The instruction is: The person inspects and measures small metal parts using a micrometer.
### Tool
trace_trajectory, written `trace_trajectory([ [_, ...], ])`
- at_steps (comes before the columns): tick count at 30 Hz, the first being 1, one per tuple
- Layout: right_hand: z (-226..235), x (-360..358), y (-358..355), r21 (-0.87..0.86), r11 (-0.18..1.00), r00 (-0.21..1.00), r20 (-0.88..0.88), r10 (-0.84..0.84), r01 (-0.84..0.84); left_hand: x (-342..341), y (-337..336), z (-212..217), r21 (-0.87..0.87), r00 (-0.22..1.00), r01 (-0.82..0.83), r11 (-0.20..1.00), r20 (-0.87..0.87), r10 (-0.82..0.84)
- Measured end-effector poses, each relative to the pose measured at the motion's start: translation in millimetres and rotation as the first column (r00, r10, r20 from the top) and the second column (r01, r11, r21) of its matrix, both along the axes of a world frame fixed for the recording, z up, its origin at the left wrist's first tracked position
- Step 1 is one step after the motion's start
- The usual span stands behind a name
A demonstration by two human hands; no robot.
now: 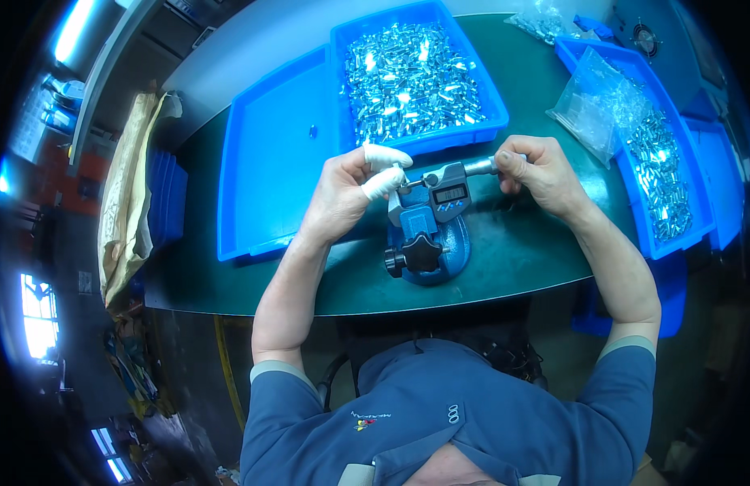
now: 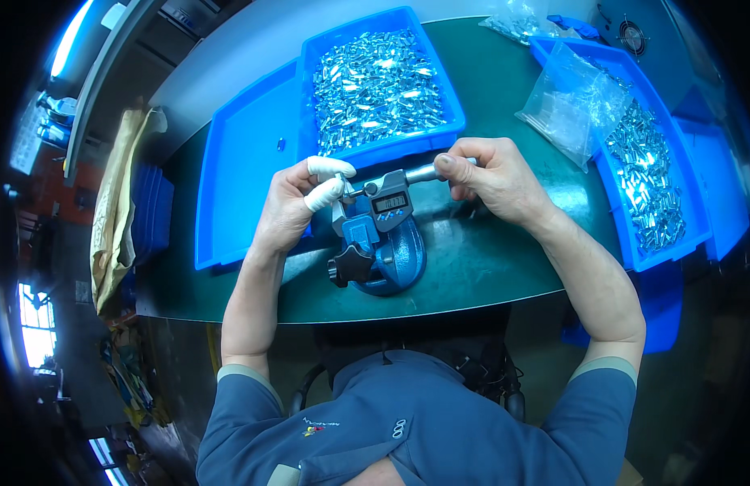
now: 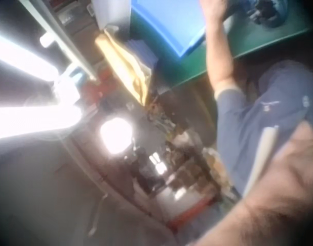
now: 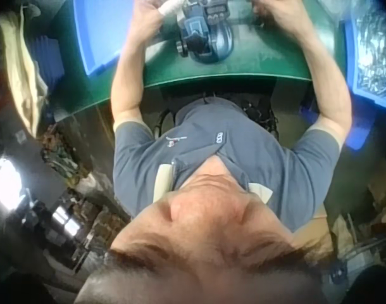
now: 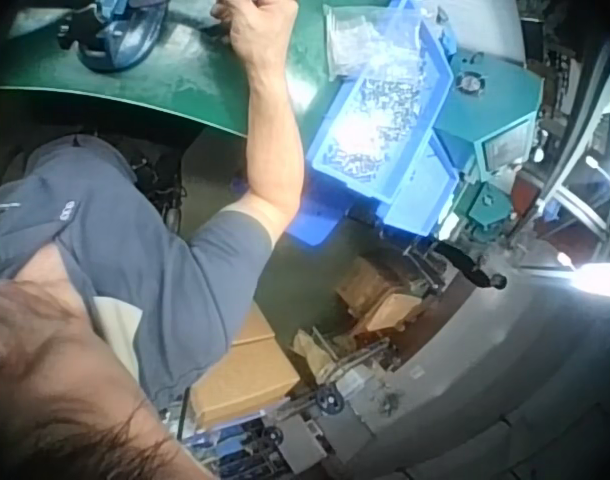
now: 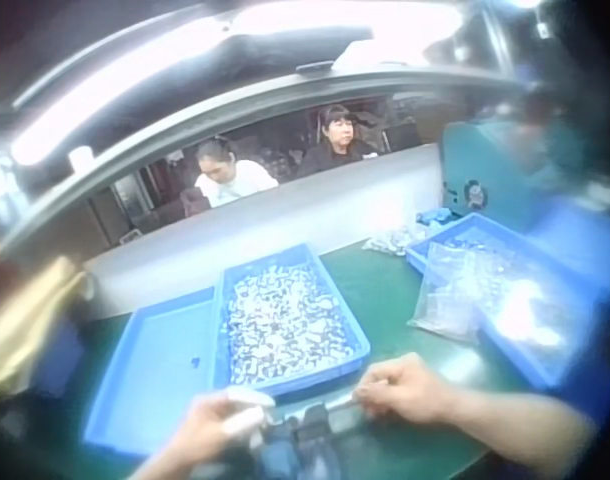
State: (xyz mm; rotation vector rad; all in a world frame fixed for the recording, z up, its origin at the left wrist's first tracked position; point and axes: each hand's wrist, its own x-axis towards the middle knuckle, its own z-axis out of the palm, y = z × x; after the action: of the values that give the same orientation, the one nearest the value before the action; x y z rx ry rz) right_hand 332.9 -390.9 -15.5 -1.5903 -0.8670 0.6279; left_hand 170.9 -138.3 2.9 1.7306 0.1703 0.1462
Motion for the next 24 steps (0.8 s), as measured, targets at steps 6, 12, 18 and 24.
trace_trajectory([
  [6, -2.5, 0.5, 0.5, 0.036, 0.999, 1.000, 0.001, -0.011, 0.011, -0.4, -0.4, -0.7, 0.008, 1.000, 0.001, 1.000, 0.010, -0.001],
  [12, -4.8, 2.2, 0.3, 0.044, 0.999, 1.000, -0.006, -0.002, 0.002, -0.2, 0.1, 0.9, 0.038, 1.000, 0.000, 0.999, 0.014, 0.000],
  [18, -0.3, -1.4, 0.0, 0.036, 0.999, 1.000, -0.018, -0.003, 0.003, 0.8, -0.3, 0.7, 0.035, 0.999, -0.008, 0.999, 0.048, 0.006],
  [24, 4.4, -2.5, 0.3, 0.036, 0.999, 0.999, -0.043, 0.007, -0.006, -0.1, 42.0, 13.7, 0.228, 0.941, -0.277, 0.933, 0.262, 0.216],
])
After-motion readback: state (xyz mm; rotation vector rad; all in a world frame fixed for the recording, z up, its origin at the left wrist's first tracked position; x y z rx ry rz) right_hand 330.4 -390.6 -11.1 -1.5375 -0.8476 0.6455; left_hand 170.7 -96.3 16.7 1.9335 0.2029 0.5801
